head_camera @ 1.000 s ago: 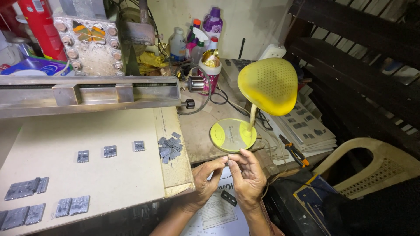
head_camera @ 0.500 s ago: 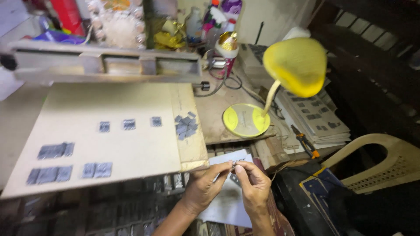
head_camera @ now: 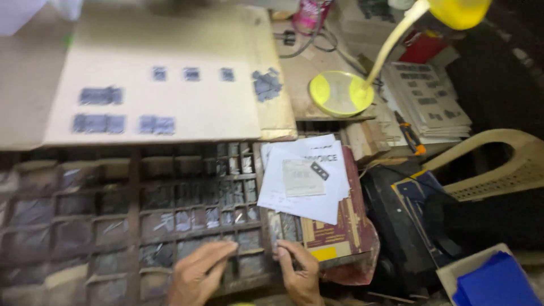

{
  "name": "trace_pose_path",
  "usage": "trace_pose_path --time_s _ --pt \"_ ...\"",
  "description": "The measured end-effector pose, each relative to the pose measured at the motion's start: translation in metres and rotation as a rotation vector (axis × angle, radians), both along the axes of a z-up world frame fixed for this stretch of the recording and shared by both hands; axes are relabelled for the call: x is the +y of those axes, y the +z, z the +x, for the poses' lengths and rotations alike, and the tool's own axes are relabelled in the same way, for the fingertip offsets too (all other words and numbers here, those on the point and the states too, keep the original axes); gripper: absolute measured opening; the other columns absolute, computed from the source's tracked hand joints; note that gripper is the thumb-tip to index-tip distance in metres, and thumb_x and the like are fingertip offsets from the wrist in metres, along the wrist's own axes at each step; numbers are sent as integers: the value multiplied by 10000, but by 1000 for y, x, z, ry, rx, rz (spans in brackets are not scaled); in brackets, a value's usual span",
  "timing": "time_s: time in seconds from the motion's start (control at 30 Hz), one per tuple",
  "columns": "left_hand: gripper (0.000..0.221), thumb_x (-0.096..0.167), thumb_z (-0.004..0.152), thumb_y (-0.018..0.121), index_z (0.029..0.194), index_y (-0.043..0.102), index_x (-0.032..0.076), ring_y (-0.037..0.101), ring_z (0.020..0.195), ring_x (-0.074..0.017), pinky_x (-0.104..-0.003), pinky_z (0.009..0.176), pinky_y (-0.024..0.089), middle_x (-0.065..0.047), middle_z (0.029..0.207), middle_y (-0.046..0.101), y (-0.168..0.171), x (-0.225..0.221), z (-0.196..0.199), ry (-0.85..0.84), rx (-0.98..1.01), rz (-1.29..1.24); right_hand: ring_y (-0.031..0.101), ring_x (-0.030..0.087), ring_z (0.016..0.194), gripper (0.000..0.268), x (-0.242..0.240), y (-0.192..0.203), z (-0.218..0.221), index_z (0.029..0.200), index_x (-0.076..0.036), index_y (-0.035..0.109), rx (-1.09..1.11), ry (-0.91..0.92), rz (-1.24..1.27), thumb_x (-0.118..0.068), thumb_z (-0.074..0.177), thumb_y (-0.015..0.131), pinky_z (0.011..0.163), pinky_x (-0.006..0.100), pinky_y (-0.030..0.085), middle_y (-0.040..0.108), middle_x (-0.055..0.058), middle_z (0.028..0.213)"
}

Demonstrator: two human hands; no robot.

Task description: Selecting specific metal type characters from a compartmentalized drawer and arranging them on a surface while referring to a document.

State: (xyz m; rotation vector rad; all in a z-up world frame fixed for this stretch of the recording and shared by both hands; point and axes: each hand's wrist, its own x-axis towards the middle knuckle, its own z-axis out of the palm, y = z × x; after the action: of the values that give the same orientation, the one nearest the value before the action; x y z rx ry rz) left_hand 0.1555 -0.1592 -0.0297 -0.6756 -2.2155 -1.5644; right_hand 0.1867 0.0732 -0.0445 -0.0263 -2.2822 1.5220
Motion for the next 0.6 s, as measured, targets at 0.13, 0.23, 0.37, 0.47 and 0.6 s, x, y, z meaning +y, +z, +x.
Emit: trace_pose_path --time_s 0.13,0.23,0.37,0.47,0.6 --pt "144 32 839 764 960 814 92 791 863 -108 -221 881 597 -23 970 815 6 -56 31 276 -6 -15 722 129 650 158 -8 -11 5 999 -57 769 194 21 182 -114 924 642 673 245 576 772 51 797" --pt "101 39 841 778 932 812 71 778 843 -120 -243 847 606 -37 952 809 15 -88 46 368 -12 -1 701 112 655 138 -12 -14 5 996 -57 767 121 -5 215 -93 916 661 666 231 547 757 44 813" --pt "213 64 820 823 1031 791 64 806 872 -164 -207 855 677 -112 1005 816 -6 -122 54 387 -20 -65 726 144 680 166 -17 -6 4 1041 -34 766 87 48 252 -86 919 668 613 244 615 779 88 852" --pt "208 0 822 808 1028 792 30 790 868 -169 -251 881 653 -108 992 802 -5 -132 58 424 41 -13 709 139 678 179 -20 -3 8 1043 -28 772 -23 31 177 -123 947 654 616 254 617 774 78 859" --pt "167 93 811 809 976 829 113 798 874 -113 -231 862 634 -17 985 824 -11 -127 56 488 55 -55 689 154 715 218 -16 6 -7 1027 -16 818 -309 -75 1 -160 922 692 668 281 577 782 77 868"
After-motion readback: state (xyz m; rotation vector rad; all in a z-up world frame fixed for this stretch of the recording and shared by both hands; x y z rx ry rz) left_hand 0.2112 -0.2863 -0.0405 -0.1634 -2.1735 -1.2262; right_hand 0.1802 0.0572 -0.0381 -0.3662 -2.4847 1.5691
